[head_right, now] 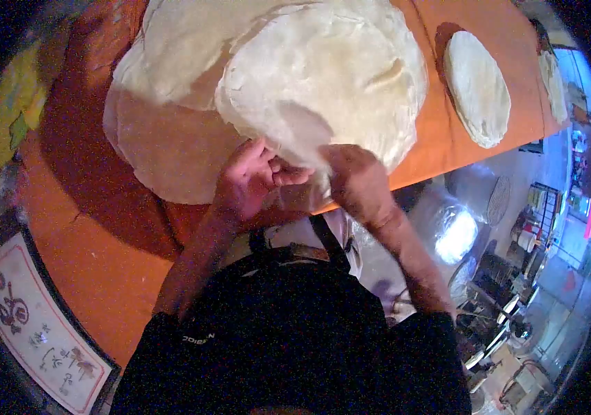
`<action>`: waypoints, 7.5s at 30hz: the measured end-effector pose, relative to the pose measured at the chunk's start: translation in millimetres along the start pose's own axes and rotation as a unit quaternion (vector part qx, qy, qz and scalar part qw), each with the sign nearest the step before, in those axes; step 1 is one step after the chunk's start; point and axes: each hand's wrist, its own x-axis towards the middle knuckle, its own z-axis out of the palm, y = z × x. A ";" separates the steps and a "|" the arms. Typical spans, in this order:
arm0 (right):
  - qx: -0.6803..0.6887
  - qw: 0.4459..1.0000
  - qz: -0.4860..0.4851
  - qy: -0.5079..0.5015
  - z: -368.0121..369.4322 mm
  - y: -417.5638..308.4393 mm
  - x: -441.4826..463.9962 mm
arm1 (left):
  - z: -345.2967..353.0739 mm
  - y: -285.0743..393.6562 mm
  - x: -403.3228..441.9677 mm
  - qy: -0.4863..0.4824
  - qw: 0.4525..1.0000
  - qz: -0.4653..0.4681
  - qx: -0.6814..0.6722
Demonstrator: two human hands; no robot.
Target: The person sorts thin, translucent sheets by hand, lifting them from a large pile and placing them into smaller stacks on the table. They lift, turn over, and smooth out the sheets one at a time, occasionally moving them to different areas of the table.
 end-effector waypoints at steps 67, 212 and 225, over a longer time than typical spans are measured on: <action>-0.215 0.972 -0.094 0.027 -10.7 -7.7 238.9 | -78.9 103.1 66.1 0.212 0.962 0.128 0.111; -0.273 0.951 -0.140 0.034 16.1 0.5 214.5 | -71.3 68.4 34.6 0.237 0.960 0.128 0.075; -0.186 0.977 -0.108 0.001 38.7 -24.4 203.7 | -63.2 88.2 52.6 0.162 0.970 0.112 0.146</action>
